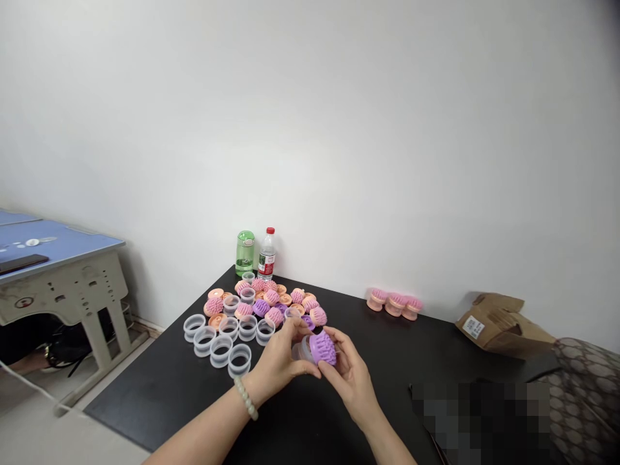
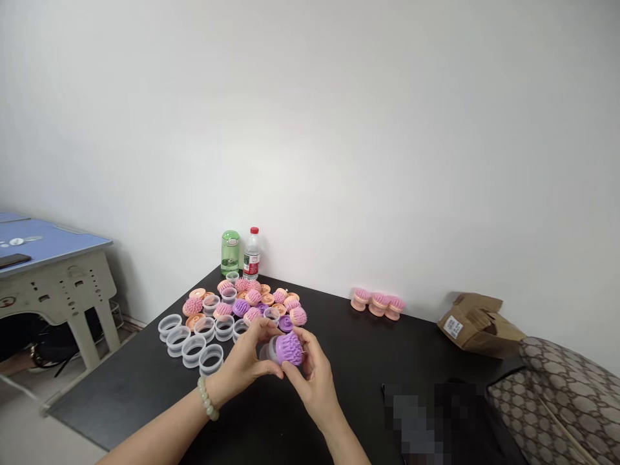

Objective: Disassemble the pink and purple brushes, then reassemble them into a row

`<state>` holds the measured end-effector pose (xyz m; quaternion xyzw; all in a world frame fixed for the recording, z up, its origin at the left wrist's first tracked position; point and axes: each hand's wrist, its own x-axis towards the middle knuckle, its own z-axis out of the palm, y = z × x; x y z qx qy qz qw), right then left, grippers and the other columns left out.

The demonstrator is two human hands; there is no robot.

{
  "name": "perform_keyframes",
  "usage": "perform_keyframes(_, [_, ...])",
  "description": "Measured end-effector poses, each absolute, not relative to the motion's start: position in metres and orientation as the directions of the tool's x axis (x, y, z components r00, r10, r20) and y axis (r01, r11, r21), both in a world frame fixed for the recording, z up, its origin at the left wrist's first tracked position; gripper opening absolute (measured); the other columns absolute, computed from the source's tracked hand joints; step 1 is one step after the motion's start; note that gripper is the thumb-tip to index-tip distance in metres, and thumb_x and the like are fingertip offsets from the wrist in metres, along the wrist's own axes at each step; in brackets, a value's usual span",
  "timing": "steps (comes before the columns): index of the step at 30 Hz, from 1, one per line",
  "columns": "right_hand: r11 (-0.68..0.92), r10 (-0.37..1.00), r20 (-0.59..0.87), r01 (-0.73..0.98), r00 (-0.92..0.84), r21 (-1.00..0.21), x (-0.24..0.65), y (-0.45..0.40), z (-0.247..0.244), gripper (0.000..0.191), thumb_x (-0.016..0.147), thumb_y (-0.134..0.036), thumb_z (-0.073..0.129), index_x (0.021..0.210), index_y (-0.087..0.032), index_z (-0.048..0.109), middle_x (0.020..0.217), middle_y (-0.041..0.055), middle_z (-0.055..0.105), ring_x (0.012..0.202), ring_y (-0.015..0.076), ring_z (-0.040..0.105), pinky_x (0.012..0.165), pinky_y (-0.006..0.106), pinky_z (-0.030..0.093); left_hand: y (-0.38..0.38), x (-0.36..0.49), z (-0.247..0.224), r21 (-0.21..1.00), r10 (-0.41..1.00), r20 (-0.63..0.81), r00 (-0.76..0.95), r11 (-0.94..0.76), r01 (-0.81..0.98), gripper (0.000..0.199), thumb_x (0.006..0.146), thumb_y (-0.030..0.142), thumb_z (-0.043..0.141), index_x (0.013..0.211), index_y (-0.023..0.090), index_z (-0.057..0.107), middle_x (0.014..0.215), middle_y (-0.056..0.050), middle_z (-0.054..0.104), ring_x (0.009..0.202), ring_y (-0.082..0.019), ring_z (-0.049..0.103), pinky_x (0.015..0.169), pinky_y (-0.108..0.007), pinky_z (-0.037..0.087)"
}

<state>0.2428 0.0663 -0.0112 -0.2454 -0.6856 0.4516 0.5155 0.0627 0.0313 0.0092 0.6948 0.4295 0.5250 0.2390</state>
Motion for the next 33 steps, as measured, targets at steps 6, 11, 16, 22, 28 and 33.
perform_keyframes(6, [0.418,0.826,0.445,-0.154,-0.347,-0.895,0.243,0.068,-0.010,0.049,0.078,-0.034,0.075,0.123,-0.024,0.058,0.117,0.0100,0.067,0.109,0.0278,0.067,0.092,0.038,0.056,0.032,0.062,0.009,0.717,0.836,0.542,0.089,-0.514,0.471,0.065,0.061,0.063,0.080,0.107,0.021,0.058,0.104,-0.007,0.069,0.095,-0.026,0.066,0.086,-0.036,0.052])
perform_keyframes(11, [0.433,0.831,0.458,-0.150,-0.317,-0.889,0.243,0.069,-0.015,0.050,0.078,-0.035,0.075,0.124,-0.024,0.057,0.118,0.0105,0.066,0.109,0.0277,0.067,0.090,0.038,0.057,0.032,0.059,0.020,0.742,0.797,0.595,0.106,-0.595,0.309,0.058,0.062,0.057,0.083,0.105,0.021,0.067,0.110,-0.009,0.068,0.106,-0.027,0.062,0.096,-0.040,0.048])
perform_keyframes(16, [0.460,0.832,0.484,-0.151,-0.272,-0.875,0.242,0.070,-0.019,0.049,0.080,-0.035,0.074,0.124,-0.025,0.056,0.120,0.0107,0.065,0.109,0.0269,0.066,0.089,0.037,0.058,0.035,0.055,0.022,0.849,0.846,0.506,0.171,-0.523,0.078,0.050,0.069,0.049,0.082,0.109,0.022,0.071,0.126,-0.012,0.062,0.120,-0.030,0.056,0.100,-0.042,0.046])
perform_keyframes(22, [0.476,0.837,0.488,-0.107,-0.248,-0.873,0.246,0.072,-0.019,0.048,0.080,-0.033,0.075,0.123,-0.025,0.057,0.121,0.0106,0.065,0.112,0.0265,0.065,0.094,0.038,0.055,0.032,0.057,0.022,0.826,0.842,0.516,0.159,-0.538,0.166,0.044,0.080,0.045,0.074,0.118,0.023,0.069,0.118,-0.010,0.066,0.112,-0.027,0.059,0.101,-0.040,0.044])
perform_keyframes(28, [0.519,0.831,0.507,-0.009,-0.230,-0.855,0.249,0.075,-0.019,0.049,0.076,-0.031,0.077,0.122,-0.025,0.060,0.120,0.0100,0.067,0.109,0.0264,0.067,0.091,0.038,0.057,0.033,0.056,0.017,0.834,0.861,0.475,0.183,-0.506,0.220,0.042,0.086,0.044,0.068,0.123,0.025,0.064,0.121,-0.009,0.061,0.112,-0.026,0.056,0.098,-0.039,0.045])
perform_keyframes(33, [0.539,0.815,0.514,0.025,-0.267,-0.842,0.249,0.075,-0.017,0.046,0.077,-0.030,0.075,0.121,-0.026,0.062,0.117,0.0084,0.068,0.106,0.0261,0.068,0.089,0.037,0.058,0.034,0.056,0.014,0.846,0.864,0.468,0.186,-0.499,0.186,0.043,0.085,0.047,0.069,0.121,0.024,0.065,0.117,-0.009,0.060,0.108,-0.025,0.056,0.095,-0.037,0.045])
